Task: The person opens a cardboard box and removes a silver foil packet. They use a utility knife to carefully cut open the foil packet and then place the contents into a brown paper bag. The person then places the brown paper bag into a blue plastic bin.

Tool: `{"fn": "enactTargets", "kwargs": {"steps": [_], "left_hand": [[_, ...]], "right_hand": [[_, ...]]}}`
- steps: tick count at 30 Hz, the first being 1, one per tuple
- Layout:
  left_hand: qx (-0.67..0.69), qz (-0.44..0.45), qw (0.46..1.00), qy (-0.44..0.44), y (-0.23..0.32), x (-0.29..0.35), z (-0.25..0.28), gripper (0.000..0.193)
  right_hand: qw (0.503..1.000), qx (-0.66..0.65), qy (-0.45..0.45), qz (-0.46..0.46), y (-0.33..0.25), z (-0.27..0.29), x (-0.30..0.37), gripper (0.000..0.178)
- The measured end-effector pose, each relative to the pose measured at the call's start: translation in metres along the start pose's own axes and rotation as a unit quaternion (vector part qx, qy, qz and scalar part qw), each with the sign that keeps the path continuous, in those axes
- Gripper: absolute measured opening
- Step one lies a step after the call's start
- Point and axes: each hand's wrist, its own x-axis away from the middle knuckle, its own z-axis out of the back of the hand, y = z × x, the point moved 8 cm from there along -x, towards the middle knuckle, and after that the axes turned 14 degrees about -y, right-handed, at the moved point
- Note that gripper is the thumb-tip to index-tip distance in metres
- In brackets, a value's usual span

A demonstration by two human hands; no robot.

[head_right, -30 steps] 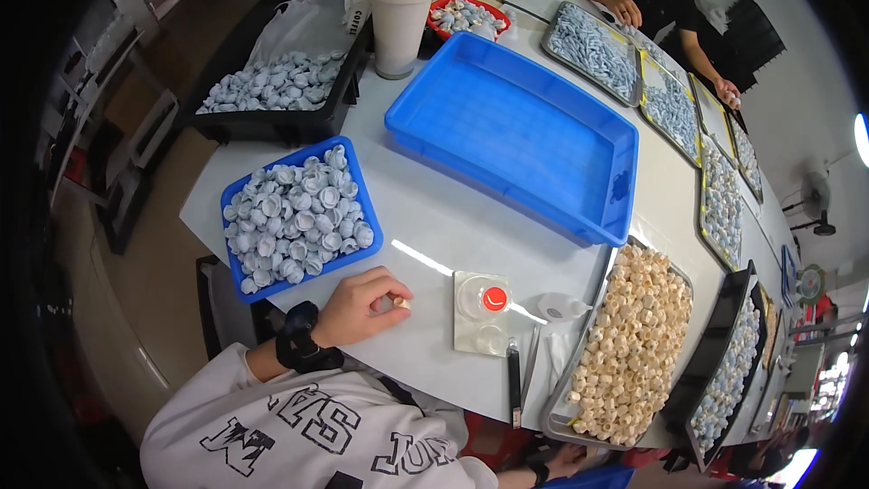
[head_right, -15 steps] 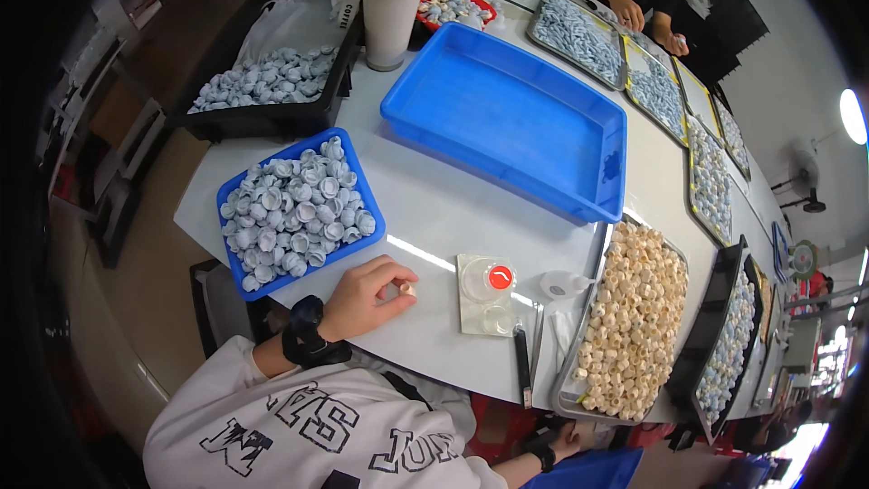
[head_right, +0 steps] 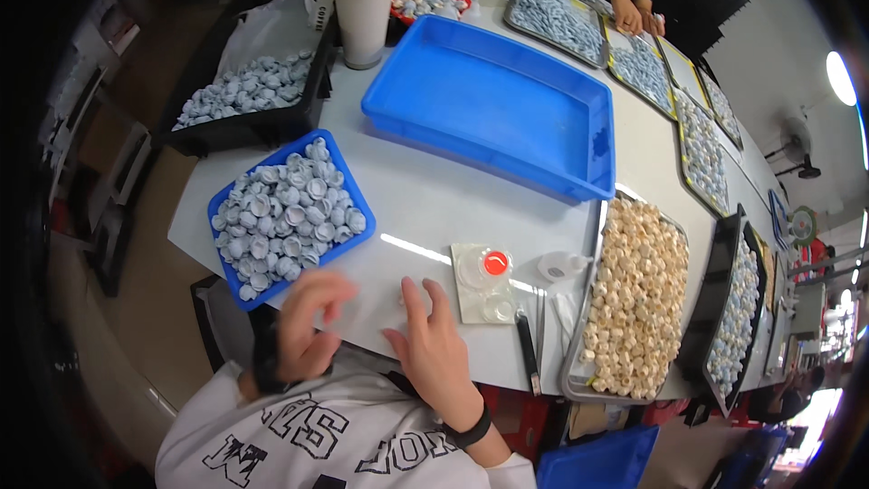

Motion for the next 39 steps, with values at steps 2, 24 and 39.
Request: {"fn": "enactTargets", "kwargs": {"steps": [2, 24, 39], "left_hand": [[-0.19, -0.029, 0.971, 0.146, 0.031, 0.045, 0.052, 0.059], [-0.315, 0.177, 0.932, 0.02, -0.084, 0.019, 0.069, 0.119], [-0.327, 0.133, 0.929, 0.111, -0.03, -0.017, 0.14, 0.083]], "right_hand": [[0.995, 0.095, -0.009, 0.018, -0.004, -0.008, -0.019, 0.048], [0.924, -0.377, -0.038, -0.055, 0.044, -0.026, 0.012, 0.031], [0.951, -0.281, -0.026, 0.123, 0.032, -0.009, 0.009, 0.032]]}}
